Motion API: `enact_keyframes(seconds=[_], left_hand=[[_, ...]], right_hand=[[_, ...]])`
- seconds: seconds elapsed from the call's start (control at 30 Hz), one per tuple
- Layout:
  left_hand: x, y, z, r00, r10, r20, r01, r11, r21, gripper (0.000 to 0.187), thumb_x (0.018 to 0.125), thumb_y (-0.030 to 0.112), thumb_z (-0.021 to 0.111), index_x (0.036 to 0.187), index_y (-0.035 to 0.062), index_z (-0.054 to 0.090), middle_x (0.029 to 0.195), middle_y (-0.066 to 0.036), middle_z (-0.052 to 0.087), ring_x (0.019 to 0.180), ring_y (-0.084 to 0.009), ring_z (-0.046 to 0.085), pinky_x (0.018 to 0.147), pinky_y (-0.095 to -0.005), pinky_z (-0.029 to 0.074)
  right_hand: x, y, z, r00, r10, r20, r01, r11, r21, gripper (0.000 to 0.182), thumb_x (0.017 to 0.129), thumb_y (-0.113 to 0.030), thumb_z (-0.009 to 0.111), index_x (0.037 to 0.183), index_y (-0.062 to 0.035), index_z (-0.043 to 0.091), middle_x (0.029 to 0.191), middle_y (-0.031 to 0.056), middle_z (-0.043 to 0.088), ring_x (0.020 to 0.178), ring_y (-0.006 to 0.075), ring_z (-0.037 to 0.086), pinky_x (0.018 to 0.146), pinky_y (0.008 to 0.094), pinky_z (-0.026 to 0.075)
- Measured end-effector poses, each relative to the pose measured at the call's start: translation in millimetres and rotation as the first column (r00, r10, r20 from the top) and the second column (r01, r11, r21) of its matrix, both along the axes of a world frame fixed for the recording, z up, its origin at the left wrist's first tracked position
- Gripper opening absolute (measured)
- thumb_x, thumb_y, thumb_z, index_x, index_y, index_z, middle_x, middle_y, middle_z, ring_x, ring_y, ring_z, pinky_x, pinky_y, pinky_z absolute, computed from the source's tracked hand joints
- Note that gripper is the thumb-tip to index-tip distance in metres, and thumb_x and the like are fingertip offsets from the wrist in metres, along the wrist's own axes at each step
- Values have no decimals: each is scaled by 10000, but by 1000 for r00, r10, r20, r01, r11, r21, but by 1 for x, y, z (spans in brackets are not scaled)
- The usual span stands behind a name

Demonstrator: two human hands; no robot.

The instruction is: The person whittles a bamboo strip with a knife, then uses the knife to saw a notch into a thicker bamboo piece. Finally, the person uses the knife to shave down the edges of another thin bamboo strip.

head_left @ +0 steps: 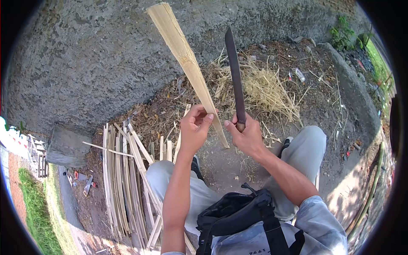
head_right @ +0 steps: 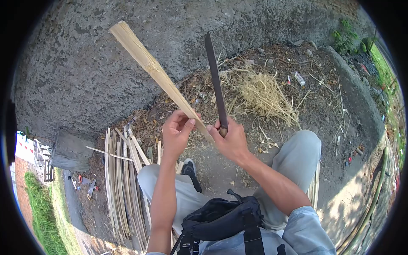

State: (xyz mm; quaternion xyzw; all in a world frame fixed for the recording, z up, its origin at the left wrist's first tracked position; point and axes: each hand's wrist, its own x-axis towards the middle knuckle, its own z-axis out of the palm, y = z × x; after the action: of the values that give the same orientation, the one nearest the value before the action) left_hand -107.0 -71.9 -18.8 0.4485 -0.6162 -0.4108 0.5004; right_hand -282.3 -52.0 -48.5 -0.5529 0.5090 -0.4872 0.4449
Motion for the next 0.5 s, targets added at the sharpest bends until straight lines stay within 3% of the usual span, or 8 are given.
enact_keyframes(seconds=[0.03,0.13,0.23,0.5], left_hand=[[-3,0,-1,1000,2,8,-2,1000,2,192,906,53,593,1092,8,584,1000,-79,688,904,-144,650,785,-290,521],[-16,0,-9,1000,3,-15,-2,999,39,205,903,79,614,1094,7,602,973,-80,687,894,-142,650,779,-287,517],[-28,1,-10,999,-12,53,10,1000,27,208,899,116,639,1073,2,630,956,-82,682,867,-136,644,758,-280,510],[-24,-5,-9,990,-32,136,22,997,74,225,894,173,663,1040,1,663,943,-71,673,838,-127,629,738,-272,504]], right_hand=[[1,2,3,1000,-13,-14,13,1000,-3,275,806,-153,738,836,-44,488,614,-17,567,457,16,402,417,203,326],[3,-1,-1,977,-78,198,85,996,-29,292,795,-124,754,825,-53,472,689,23,634,477,19,450,413,213,344],[-4,-5,9,962,-102,255,87,994,71,309,789,-91,761,817,-56,456,754,58,667,507,30,509,406,224,367],[-12,-13,7,953,-61,296,38,996,82,298,795,-71,753,835,-57,458,784,75,670,507,51,541,389,235,384]])
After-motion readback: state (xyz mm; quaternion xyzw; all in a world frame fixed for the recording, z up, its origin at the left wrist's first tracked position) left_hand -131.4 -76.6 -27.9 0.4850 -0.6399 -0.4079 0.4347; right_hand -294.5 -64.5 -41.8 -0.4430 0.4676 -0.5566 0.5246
